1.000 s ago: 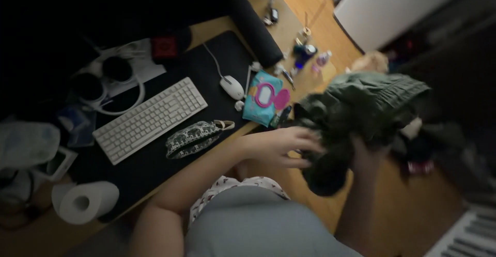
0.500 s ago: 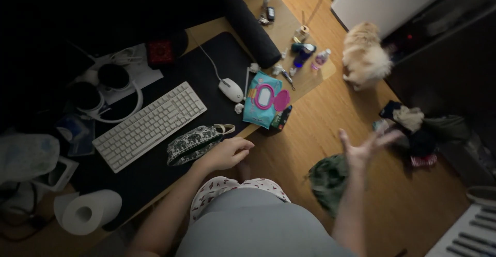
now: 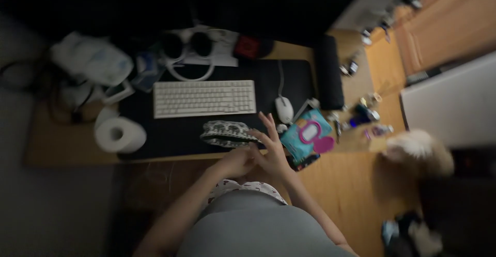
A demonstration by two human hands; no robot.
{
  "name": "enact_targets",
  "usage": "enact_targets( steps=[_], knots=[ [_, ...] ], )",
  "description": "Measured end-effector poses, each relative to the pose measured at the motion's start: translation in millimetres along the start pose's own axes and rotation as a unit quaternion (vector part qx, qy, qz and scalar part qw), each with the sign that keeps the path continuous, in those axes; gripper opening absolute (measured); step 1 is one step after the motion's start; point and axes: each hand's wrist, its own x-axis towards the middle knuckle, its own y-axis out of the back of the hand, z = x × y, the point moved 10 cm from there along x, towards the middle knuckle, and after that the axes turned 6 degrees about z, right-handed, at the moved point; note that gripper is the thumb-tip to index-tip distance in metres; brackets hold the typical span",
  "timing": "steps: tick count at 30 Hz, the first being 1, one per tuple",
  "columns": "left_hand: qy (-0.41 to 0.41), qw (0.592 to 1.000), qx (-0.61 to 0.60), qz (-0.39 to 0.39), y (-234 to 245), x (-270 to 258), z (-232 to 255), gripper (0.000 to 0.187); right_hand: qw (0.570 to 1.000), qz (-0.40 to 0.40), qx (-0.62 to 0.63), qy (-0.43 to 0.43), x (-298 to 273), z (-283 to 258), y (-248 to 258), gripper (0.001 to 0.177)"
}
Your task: The person organizes various items on a desk, including moving a piece of clothing, handling diapers, picking up a lint roller, untangling cables, and rearranging a headset and small boxes.
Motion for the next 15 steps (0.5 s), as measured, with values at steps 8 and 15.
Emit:
enact_targets(
  steps=[8, 15],
  knots=[
    [0.057, 0.968, -0.066, 0.237, 84, -67, -47, 0.028, 0.991, -0.113, 0.056, 0.041, 17, -2, -57, 0.022],
    [0.041, 0.883, -0.111, 0.455, 169, -162, -107, 0.022, 0.979, -0.181, 0.086, 0.034, 35, -12, -122, 0.020]
  ],
)
